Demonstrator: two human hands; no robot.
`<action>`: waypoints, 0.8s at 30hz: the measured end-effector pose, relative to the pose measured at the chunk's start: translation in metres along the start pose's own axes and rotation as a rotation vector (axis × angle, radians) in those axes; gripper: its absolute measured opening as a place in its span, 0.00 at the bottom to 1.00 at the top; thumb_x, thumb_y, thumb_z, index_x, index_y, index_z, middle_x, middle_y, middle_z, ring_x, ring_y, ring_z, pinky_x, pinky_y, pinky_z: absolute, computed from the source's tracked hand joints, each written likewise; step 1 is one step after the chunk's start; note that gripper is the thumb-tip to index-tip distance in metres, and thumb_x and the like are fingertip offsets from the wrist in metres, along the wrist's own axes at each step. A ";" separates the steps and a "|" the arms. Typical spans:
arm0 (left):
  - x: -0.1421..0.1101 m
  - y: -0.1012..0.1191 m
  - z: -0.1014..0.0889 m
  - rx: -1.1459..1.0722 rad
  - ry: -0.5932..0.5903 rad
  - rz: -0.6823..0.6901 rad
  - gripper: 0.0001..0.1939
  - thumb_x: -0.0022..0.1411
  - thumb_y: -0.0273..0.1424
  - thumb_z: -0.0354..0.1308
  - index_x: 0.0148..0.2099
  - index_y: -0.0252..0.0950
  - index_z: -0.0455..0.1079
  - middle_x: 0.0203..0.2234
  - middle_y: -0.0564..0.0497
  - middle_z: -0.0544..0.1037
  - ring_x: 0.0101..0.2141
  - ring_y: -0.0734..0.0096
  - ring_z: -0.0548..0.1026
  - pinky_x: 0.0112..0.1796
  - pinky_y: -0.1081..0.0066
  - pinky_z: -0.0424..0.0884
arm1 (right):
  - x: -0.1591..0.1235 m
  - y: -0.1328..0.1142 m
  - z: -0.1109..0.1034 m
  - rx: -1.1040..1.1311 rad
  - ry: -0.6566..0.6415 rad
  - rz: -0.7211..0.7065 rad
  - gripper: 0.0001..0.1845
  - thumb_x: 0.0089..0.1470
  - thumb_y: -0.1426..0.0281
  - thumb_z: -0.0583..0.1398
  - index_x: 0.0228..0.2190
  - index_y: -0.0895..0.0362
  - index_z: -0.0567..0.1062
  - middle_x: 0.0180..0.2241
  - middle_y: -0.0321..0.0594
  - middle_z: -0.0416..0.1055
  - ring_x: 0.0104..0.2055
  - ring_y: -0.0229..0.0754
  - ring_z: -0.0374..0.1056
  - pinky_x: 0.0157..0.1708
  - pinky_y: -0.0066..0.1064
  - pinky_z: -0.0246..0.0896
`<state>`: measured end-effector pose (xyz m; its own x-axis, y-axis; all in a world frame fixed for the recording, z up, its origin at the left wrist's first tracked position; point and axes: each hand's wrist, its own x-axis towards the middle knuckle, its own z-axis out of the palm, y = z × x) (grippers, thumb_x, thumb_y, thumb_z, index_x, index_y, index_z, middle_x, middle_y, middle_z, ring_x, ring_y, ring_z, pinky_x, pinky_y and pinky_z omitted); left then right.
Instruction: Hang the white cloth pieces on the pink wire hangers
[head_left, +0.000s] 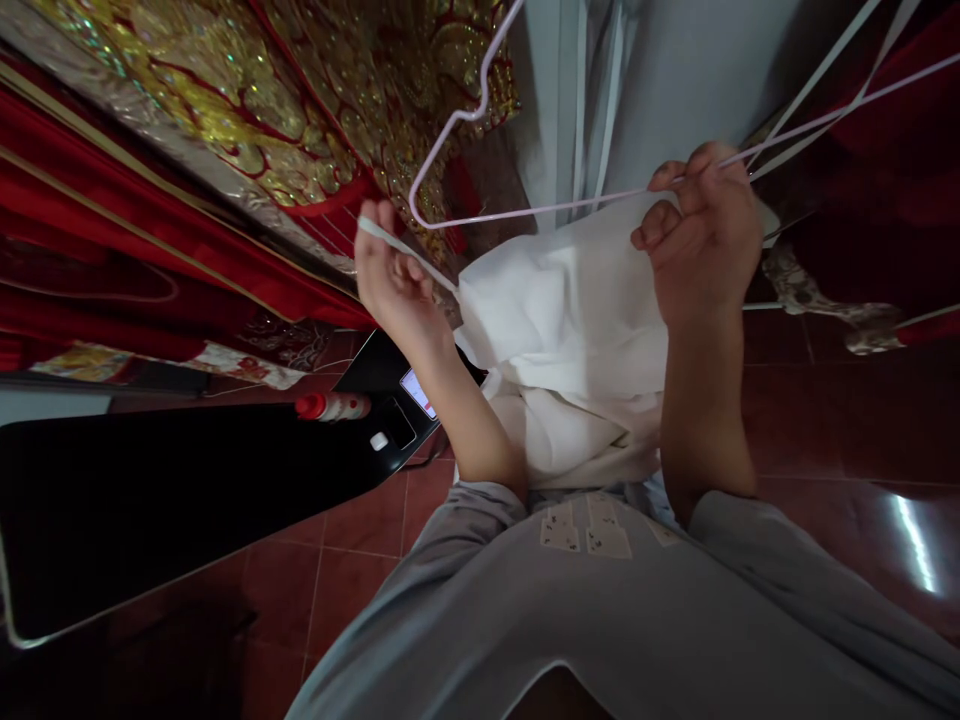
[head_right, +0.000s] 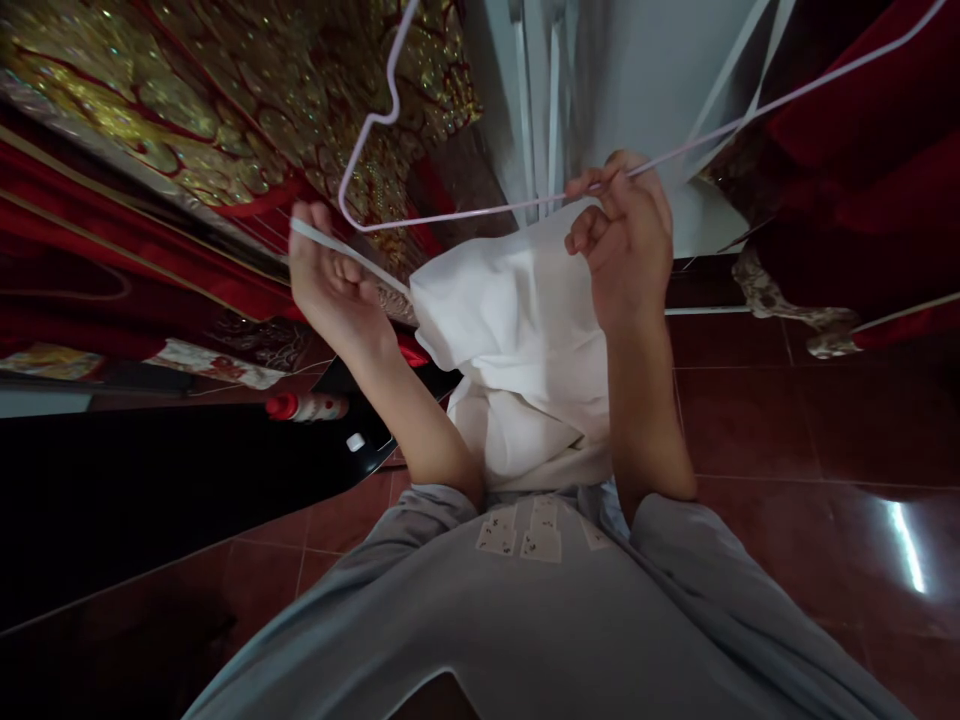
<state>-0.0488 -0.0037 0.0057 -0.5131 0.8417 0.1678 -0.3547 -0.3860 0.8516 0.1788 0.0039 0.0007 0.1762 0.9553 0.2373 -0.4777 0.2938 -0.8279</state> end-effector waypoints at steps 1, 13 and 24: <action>-0.003 -0.008 -0.004 0.022 -0.025 -0.032 0.11 0.72 0.27 0.46 0.48 0.37 0.69 0.48 0.52 0.74 0.40 0.67 0.70 0.25 0.73 0.60 | -0.001 0.001 0.001 -0.001 -0.005 -0.003 0.12 0.52 0.62 0.53 0.32 0.57 0.58 0.31 0.34 0.64 0.20 0.28 0.51 0.22 0.24 0.49; -0.042 -0.011 0.041 -0.129 -0.274 -0.151 0.14 0.72 0.26 0.42 0.43 0.37 0.69 0.44 0.48 0.76 0.20 0.73 0.61 0.18 0.72 0.53 | -0.011 -0.002 0.010 -0.018 -0.045 0.036 0.11 0.51 0.63 0.53 0.33 0.55 0.58 0.34 0.33 0.65 0.20 0.28 0.50 0.22 0.26 0.49; -0.043 -0.013 0.051 -0.053 -0.223 -0.065 0.13 0.73 0.26 0.40 0.37 0.41 0.63 0.37 0.51 0.73 0.19 0.73 0.60 0.17 0.74 0.53 | -0.002 0.007 -0.007 -0.078 0.421 -0.046 0.21 0.54 0.62 0.47 0.49 0.52 0.53 0.52 0.38 0.57 0.26 0.22 0.55 0.27 0.20 0.55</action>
<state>0.0176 -0.0161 0.0131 -0.3046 0.9259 0.2235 -0.4247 -0.3421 0.8382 0.1807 0.0041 -0.0090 0.5398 0.8397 0.0602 -0.3973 0.3171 -0.8612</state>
